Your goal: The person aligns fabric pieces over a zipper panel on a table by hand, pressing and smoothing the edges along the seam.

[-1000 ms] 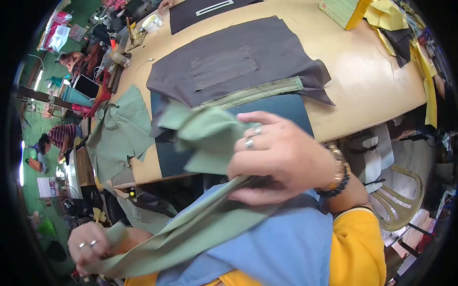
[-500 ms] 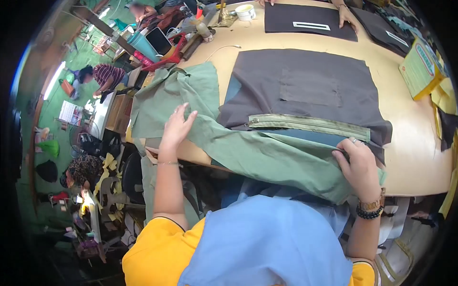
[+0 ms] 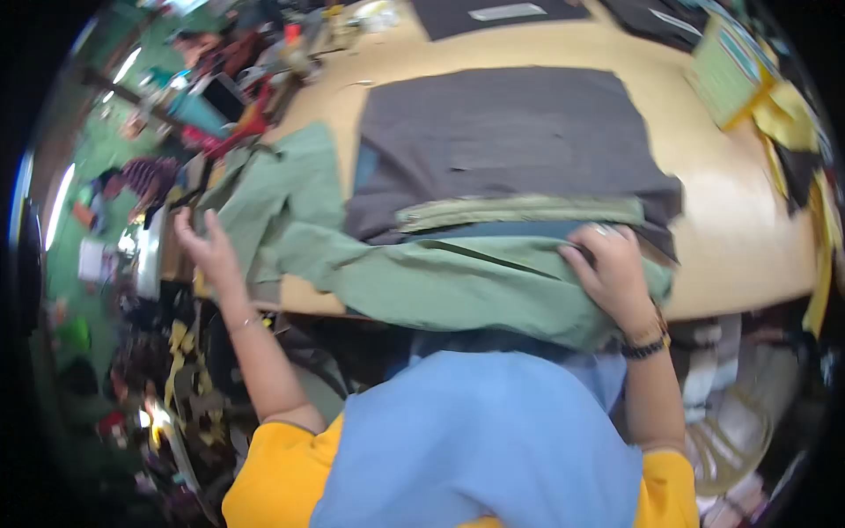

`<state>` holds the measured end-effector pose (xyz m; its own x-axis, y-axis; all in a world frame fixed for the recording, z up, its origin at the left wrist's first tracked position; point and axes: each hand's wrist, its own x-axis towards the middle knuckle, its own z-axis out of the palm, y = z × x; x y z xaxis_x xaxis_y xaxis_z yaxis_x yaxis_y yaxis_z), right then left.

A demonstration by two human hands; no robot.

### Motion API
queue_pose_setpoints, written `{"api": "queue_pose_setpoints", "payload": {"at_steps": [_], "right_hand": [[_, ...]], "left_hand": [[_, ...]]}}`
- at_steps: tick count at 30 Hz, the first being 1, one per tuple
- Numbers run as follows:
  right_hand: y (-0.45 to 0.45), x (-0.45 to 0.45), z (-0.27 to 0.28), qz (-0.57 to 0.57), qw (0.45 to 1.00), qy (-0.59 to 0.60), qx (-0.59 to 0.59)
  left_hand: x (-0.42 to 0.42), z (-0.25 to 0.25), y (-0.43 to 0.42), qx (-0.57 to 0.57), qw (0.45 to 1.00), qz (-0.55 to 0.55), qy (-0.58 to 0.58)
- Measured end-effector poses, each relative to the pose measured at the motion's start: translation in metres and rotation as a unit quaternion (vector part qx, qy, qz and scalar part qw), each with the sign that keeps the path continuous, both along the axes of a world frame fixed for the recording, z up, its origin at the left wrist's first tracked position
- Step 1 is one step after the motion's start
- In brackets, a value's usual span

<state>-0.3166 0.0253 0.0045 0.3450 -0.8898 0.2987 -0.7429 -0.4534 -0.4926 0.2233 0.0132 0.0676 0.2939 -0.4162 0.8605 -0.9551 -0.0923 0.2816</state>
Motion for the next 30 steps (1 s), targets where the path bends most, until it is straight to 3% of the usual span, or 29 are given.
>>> {"api": "queue_pose_setpoints", "payload": {"at_steps": [1,3,5,8,14,17,21,25,26,29,30], "right_hand": [[-0.001,0.001,0.001,0.003,1.0,0.002,0.008],[-0.002,0.001,0.001,0.015,1.0,-0.021,0.011],[-0.003,-0.003,-0.001,0.024,0.999,-0.027,0.008],[-0.001,-0.006,0.001,0.015,0.999,0.011,0.035],[0.011,0.015,0.008,-0.024,0.985,-0.006,-0.169],[0.021,0.04,0.013,0.052,0.991,0.001,-0.124],[0.018,0.073,0.007,0.046,0.987,-0.031,-0.148],[0.011,0.059,0.016,0.084,0.993,-0.042,-0.065],[0.009,0.054,0.026,0.069,0.991,-0.112,-0.028],[0.0,0.021,0.036,0.038,0.988,-0.138,0.063],[-0.003,0.014,0.036,0.027,0.985,-0.133,0.104]], "left_hand": [[-0.035,0.011,-0.001,0.005,0.997,-0.07,0.03],[-0.116,0.011,0.01,0.175,0.935,-0.28,0.129],[-0.192,-0.012,0.021,0.31,0.843,-0.438,0.047],[-0.252,-0.044,0.032,0.353,0.825,-0.44,-0.033],[-0.255,-0.068,0.01,0.32,0.841,-0.432,-0.067],[-0.252,-0.068,0.008,0.31,0.834,-0.451,-0.067],[-0.257,-0.062,0.016,0.321,0.819,-0.475,-0.021],[-0.258,-0.048,0.027,0.328,0.815,-0.478,0.003],[-0.252,-0.049,0.028,0.341,0.813,-0.472,0.016],[-0.249,-0.048,0.025,0.373,0.785,-0.475,0.14],[-0.252,-0.049,0.021,0.358,0.789,-0.483,0.129]]}}
